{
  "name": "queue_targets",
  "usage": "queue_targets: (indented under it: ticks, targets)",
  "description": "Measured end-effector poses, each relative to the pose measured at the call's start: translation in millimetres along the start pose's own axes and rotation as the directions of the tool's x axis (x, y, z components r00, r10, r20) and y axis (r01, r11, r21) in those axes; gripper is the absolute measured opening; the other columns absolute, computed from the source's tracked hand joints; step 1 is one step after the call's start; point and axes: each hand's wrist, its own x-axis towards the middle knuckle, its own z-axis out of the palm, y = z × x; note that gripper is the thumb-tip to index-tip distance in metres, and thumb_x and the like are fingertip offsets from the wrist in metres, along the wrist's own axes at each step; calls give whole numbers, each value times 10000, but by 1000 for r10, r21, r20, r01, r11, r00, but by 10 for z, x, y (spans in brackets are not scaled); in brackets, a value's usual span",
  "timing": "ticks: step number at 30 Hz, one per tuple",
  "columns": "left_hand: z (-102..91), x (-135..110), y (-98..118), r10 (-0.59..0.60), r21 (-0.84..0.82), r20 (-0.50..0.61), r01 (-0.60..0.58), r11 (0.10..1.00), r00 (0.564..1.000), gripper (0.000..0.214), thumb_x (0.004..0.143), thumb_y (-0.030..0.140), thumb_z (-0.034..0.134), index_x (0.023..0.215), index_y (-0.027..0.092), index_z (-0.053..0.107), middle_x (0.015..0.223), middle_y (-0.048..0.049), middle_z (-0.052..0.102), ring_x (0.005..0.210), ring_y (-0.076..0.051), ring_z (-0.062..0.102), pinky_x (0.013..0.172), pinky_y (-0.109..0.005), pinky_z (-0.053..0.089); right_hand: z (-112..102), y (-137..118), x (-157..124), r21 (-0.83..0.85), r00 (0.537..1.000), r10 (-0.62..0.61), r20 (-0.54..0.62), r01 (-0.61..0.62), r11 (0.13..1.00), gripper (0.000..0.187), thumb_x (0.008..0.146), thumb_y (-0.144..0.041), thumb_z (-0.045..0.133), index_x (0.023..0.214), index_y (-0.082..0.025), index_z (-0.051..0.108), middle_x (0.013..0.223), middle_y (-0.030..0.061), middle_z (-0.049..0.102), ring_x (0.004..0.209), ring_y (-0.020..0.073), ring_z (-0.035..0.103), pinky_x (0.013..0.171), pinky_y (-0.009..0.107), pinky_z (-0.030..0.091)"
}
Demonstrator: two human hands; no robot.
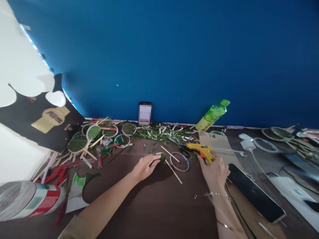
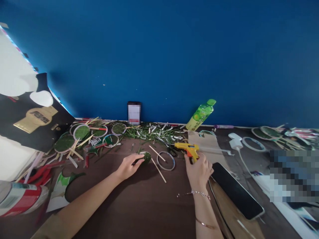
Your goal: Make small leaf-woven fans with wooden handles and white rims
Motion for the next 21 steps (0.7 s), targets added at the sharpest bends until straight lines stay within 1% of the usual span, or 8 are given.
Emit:
queue_targets:
  ticks: [3, 5, 7, 9, 11, 14, 16, 21]
  targets:
    - [24, -12, -23, 15, -3, -4, -15, 1000, 1000, 186, 851, 206, 504, 1020, 173, 576, 899, -56, 689, 826, -134, 656, 739, -241, 532, -143, -149, -35, 125, 971, -238, 13, 234, 964, 337, 759, -459, 527, 864, -141, 569, 795, 115, 580, 788, 264, 529, 704, 399, 394]
    - [35, -19, -34, 8, 5, 3, -8, 1000, 1000, 179, 854, 207, 498, 1010, 179, 582, 900, -53, 691, 820, -134, 657, 740, -243, 532, -262, -299, -104, 326, 855, -476, 209, 398, 858, 240, 770, -426, 538, 724, -191, 539, 688, 35, 562, 667, 183, 530, 646, 307, 403]
    - [38, -23, -37, -8, 11, 21, 8, 1000, 1000, 178, 858, 213, 490, 1005, 183, 585, 916, -54, 690, 833, -137, 656, 753, -250, 530, -351, -440, -194, 380, 719, -595, 358, 470, 796, 252, 730, -431, 586, 649, -208, 503, 636, 1, 541, 605, 156, 523, 572, 266, 389]
    - [37, -27, -34, -16, 8, 33, 15, 1000, 999, 181, 859, 219, 489, 1007, 182, 586, 932, -57, 688, 851, -140, 652, 765, -254, 526, -390, -534, -275, 387, 637, -633, 439, 502, 773, 209, 721, -368, 592, 622, -212, 495, 630, -7, 539, 589, 148, 529, 535, 251, 386]
    - [38, -31, -32, -16, 5, 31, 16, 1000, 999, 181, 858, 220, 491, 1006, 182, 589, 925, -57, 688, 843, -138, 652, 761, -250, 525, -387, -561, -315, 394, 594, -652, 472, 520, 758, 129, 735, -264, 548, 622, -213, 512, 651, -3, 556, 604, 146, 546, 534, 246, 399]
    - [49, -34, -36, -16, 16, 23, 15, 1000, 1000, 179, 858, 223, 490, 997, 186, 597, 895, -50, 690, 806, -133, 653, 739, -244, 526, -357, -493, -290, 407, 572, -678, 461, 543, 735, 127, 738, -188, 491, 622, -215, 535, 651, 4, 573, 626, 154, 561, 562, 259, 425]
    - [57, -31, -40, 0, 23, 8, 0, 1000, 1000, 173, 858, 221, 489, 985, 186, 602, 875, -47, 692, 783, -129, 653, 722, -237, 526, -346, -411, -242, 427, 591, -678, 438, 527, 735, 131, 746, -198, 486, 627, -216, 539, 661, 11, 589, 656, 167, 572, 599, 278, 445]
    - [56, -35, -41, 46, 18, 13, -46, 999, 999, 176, 863, 207, 479, 1001, 183, 585, 815, -34, 680, 727, -105, 642, 678, -201, 519, -382, -311, -171, 515, 719, -521, 460, 262, 816, 134, 814, -285, 464, 761, -206, 559, 702, 25, 645, 625, 163, 603, 574, 274, 474]
